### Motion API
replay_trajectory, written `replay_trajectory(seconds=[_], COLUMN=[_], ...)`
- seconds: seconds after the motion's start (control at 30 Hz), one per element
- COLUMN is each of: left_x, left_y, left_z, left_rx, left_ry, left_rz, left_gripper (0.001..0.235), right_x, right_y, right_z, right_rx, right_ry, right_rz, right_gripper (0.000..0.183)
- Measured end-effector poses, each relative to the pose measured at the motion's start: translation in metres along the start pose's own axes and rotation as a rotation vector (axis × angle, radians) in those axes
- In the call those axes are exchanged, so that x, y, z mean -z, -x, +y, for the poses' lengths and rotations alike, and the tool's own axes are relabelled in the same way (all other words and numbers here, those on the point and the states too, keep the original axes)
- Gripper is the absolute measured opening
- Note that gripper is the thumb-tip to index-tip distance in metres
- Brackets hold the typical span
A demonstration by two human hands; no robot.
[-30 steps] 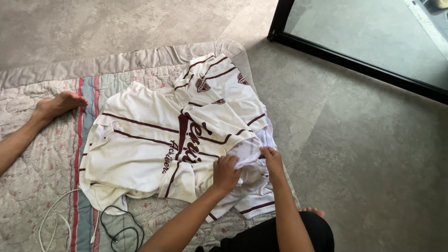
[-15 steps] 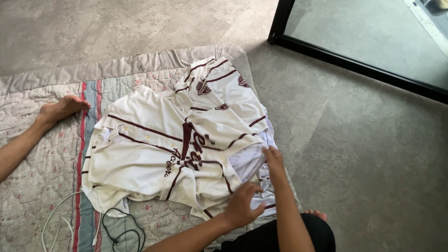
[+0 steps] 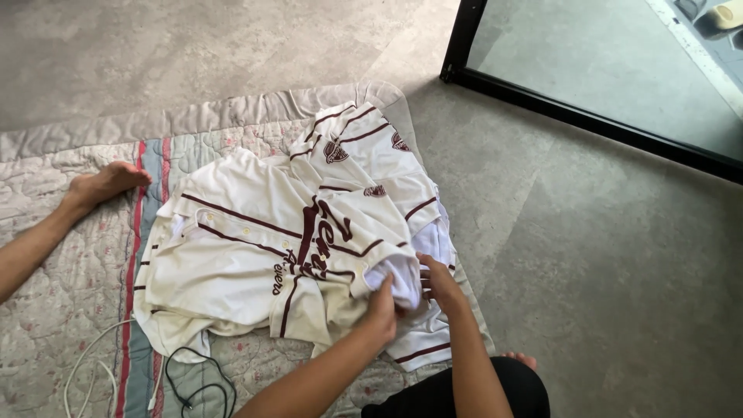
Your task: Folding a baseball jersey into a neat rectangle on a floor mat.
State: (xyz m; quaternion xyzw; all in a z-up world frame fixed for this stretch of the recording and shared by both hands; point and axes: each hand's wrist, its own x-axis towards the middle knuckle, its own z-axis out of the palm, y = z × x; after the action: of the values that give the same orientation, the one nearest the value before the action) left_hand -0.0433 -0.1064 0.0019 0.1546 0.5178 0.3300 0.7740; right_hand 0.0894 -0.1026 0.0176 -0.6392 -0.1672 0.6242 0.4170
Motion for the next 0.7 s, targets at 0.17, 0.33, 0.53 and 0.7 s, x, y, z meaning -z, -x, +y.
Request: replay_trajectory(seconds=[0.17,0.33,0.53,0.7], left_x=[0.025,0.026,0.038,0.056], left_y=[0.001,0.023,-0.005,-0.061], left_z=[-0.046,-0.024,-0.008,-0.016], left_rx=[0.169,0.178,0.123,0.027], left_ry=[0.062,0.254,0.318,0.226], left_rz=[-0.058,0.032,0.073,0.278], left_gripper=[0.045,0.076,0.074,0.051], right_x=[-0.005,0.013,0.028,0.032], right_y=[-0.010,-0.022,-0.023,-0.064], right_z=[0.018,0.009,0.010,0.042], right_rx=[0.194,0.287,0.247,0.133], right_ry=[0.211,0.078,-0.503,-0.008], right_rz=[0.003,0.250,0.199,0.181], right_gripper=[0.033,0.036,0.047,0.053])
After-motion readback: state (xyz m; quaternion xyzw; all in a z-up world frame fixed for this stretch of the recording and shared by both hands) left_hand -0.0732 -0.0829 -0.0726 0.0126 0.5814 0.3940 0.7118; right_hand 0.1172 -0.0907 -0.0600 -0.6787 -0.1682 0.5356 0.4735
